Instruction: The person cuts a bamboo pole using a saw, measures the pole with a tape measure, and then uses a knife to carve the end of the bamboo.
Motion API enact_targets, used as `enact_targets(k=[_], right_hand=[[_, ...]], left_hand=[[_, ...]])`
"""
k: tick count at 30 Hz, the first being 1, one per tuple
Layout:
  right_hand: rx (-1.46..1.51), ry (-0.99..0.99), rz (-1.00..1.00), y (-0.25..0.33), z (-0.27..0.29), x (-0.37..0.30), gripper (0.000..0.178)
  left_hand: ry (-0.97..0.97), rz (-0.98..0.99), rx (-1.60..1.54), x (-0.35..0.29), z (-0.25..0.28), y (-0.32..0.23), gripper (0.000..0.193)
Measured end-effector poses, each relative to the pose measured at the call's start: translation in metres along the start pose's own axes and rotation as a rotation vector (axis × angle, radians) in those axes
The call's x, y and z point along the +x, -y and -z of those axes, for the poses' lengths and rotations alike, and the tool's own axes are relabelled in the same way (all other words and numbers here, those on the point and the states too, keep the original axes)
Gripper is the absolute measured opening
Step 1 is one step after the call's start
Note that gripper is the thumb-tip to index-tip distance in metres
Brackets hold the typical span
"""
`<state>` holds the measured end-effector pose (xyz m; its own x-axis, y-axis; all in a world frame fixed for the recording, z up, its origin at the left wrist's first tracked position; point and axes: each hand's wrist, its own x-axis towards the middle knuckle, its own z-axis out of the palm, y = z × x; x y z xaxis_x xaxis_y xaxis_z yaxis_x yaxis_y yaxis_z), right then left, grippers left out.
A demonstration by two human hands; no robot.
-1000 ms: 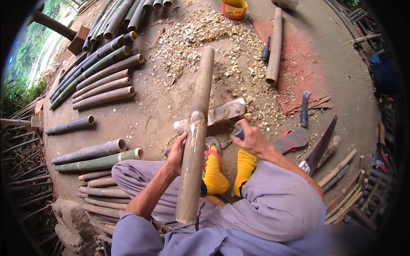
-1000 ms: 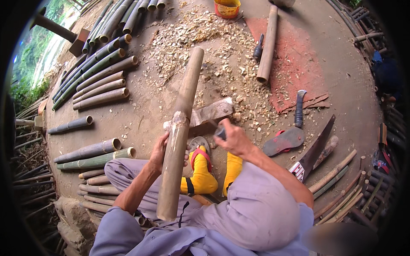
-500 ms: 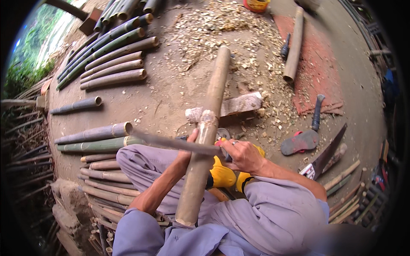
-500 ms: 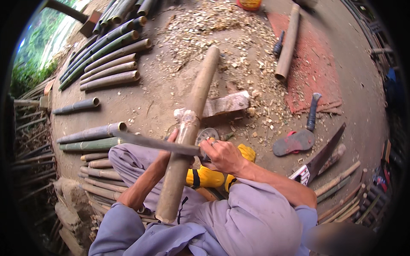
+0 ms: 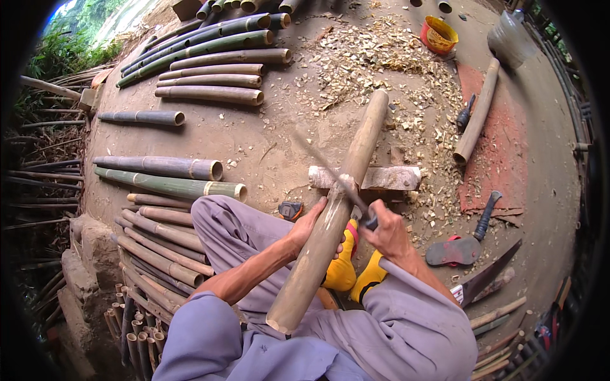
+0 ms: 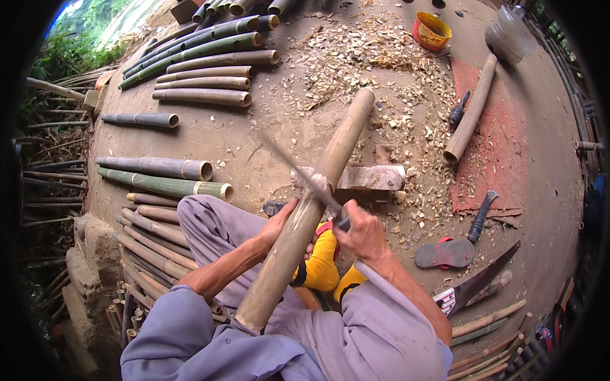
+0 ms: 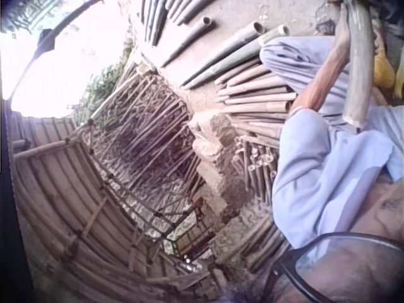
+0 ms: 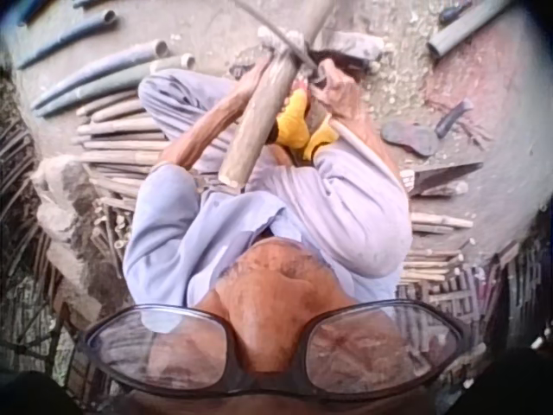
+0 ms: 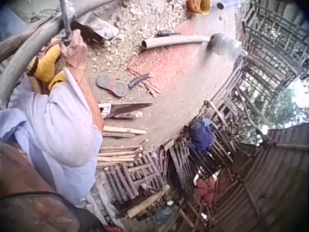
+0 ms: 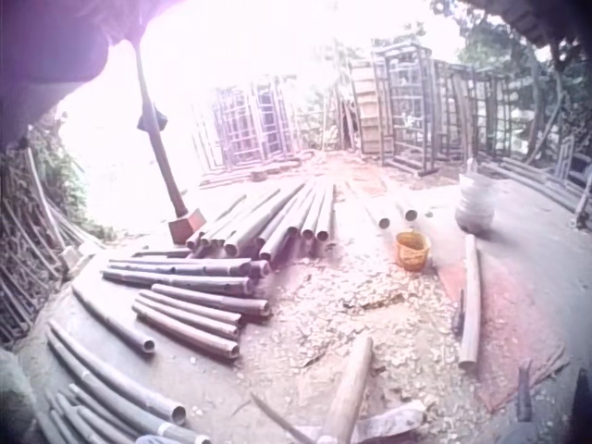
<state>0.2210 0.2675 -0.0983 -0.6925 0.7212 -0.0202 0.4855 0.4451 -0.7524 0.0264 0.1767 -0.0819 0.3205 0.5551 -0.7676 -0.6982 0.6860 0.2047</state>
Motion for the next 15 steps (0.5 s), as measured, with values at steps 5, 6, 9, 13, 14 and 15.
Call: enact_targets(k=[5, 6, 9, 13, 14, 15], right_hand=[[-0.069, -0.102, -0.063, -0.031, -0.003, 0.015, 0.032], [0.028, -0.028, -0.317, -0.037, 0.008, 0.031, 0.033], [-0.006, -0.019, 0.005, -0.001, 0.001, 0.009, 0.033], [-0.102, -0.087, 0.059, -0.017, -0.003, 0.013, 0.030], [-0.057, -0.073, -0.200, -0.026, 0.002, 0.020, 0.027], [0.048, -0.077, -0.282, -0.024, 0.007, 0.027, 0.028]], left_hand=[[0.048, 0.059, -0.045, 0.004, -0.002, 0.001, 0.076], [0.079, 0.065, -0.078, 0.005, -0.004, 0.001, 0.074], [0.149, 0.047, -0.205, -0.002, 0.004, 0.011, 0.070], [0.240, 0.045, -0.266, 0.004, 0.005, 0.009, 0.064], [0.230, 0.038, -0.241, 0.005, -0.001, 0.006, 0.063], [0.215, 0.021, -0.217, 0.004, -0.006, 0.003, 0.061]])
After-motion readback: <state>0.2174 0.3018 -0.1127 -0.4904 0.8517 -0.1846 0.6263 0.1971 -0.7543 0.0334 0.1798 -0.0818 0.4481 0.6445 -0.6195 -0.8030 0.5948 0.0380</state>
